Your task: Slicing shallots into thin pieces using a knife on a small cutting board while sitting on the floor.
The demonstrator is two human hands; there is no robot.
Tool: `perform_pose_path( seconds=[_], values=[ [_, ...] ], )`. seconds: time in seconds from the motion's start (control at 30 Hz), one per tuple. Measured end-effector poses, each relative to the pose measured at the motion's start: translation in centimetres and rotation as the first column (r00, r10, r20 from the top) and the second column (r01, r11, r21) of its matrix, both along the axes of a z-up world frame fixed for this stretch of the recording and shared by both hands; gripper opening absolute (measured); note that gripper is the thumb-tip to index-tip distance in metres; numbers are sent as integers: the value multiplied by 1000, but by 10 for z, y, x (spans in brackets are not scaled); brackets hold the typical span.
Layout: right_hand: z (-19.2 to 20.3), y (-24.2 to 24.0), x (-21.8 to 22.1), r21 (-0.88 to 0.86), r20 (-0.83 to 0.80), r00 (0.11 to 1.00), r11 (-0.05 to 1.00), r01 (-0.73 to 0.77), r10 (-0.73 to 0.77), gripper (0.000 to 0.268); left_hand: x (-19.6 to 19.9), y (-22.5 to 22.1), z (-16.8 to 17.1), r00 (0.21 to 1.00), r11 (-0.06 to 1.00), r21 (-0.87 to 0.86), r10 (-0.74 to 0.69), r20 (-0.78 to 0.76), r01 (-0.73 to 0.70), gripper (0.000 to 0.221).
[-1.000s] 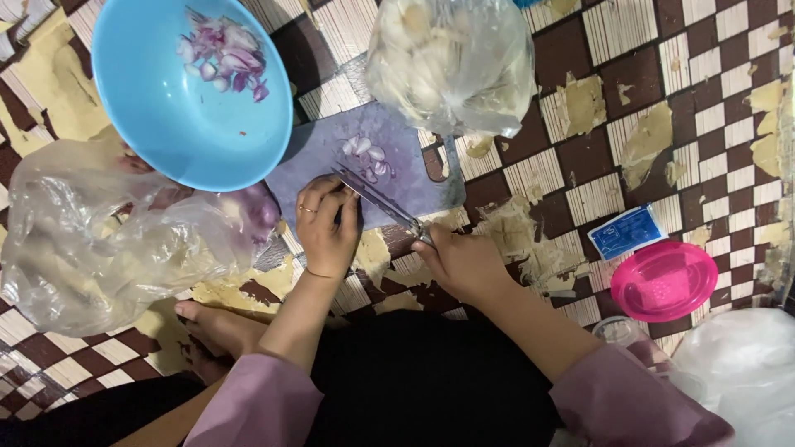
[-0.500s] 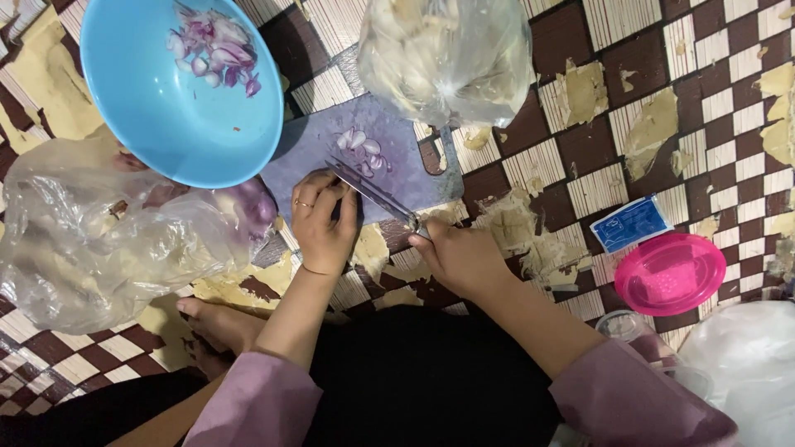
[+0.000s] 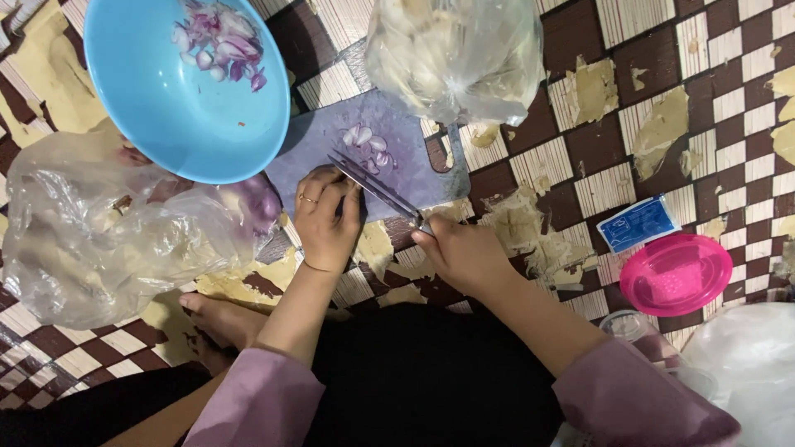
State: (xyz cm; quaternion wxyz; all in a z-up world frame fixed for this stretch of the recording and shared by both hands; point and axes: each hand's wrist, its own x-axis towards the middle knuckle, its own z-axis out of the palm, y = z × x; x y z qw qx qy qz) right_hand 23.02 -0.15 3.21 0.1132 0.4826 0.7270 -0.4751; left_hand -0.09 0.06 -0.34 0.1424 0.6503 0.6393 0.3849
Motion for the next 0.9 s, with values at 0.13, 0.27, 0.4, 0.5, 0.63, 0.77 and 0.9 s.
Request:
perform_pose_path(
  seconds=[0.13,0.27,0.4,0.5,0.63,0.77,0.9],
  values=[
    [-3,0,2,20,-4,1000,1000,-9,9,63,-2,0,-3,1000,1000,3,-4,-4,4,9],
    [-1,1,2,6,-13,1000,1000,-8,8,60,-1,-1,-3,1000,1000,2,6,7,-6,10],
    [3,4,1,-34,-12,1000,999,-19,19,62,-2,-1,-3,1000,1000,8,0,5,0,10],
    [1,4,0,-13,-3,1000,1000,-4,4,62,-1,1,-1,1000,1000,7,-4,8,4,9],
    [1,3,-1,-18,8,1000,1000,-12,12,63,0,0,0,1000,1000,-5,3,-8,-3,9],
    [7,7,-4,-23,21,1000,1000,-13,13,62,0,3,0,1000,1000,2,6,-14,-6,8],
    [8,11,-13,14,57,998,999,-29,28,59,1,2,2,1000,1000,-13,7,-24,-7,9]
  ],
)
